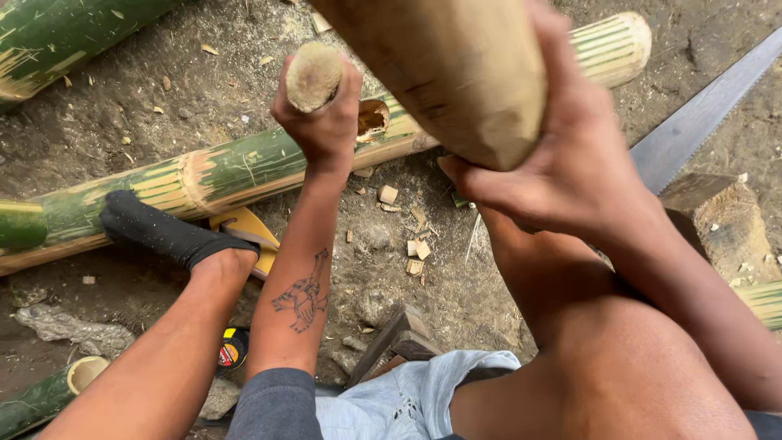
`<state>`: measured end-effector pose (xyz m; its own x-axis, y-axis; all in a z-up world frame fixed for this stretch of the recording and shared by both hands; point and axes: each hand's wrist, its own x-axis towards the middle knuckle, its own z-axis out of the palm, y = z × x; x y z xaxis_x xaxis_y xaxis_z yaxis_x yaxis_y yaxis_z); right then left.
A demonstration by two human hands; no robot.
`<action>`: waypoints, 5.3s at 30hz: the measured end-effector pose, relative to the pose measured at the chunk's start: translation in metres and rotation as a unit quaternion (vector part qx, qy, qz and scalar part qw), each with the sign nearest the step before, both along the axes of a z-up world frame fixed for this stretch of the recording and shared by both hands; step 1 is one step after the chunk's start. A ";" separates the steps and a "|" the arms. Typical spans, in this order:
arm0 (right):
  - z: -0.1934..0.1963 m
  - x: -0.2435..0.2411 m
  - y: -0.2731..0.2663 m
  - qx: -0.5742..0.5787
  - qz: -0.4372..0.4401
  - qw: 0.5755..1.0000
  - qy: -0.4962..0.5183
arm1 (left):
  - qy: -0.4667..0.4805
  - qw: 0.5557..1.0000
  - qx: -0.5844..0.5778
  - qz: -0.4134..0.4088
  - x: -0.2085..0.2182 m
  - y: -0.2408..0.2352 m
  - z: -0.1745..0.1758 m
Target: The person sits on the ground and uses a wooden mallet to strike a chisel, carving a hole into a bamboo pole. The person repeatedly hammers the chisel to remove material and deepen the opening.
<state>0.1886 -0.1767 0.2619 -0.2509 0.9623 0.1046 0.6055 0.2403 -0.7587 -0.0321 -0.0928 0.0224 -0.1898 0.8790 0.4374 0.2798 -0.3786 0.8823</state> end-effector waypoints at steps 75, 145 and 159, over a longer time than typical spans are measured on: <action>-0.109 0.012 -0.005 -0.190 -0.146 0.960 0.147 | 0.026 0.986 -0.145 -0.084 0.029 0.078 0.020; -0.038 0.011 -0.034 -0.249 -0.124 0.953 -0.123 | 0.137 0.990 0.024 -0.020 0.028 0.023 0.040; -0.037 0.008 -0.037 -0.168 -0.193 0.966 0.029 | -0.036 0.988 -0.101 -0.111 0.006 0.019 0.046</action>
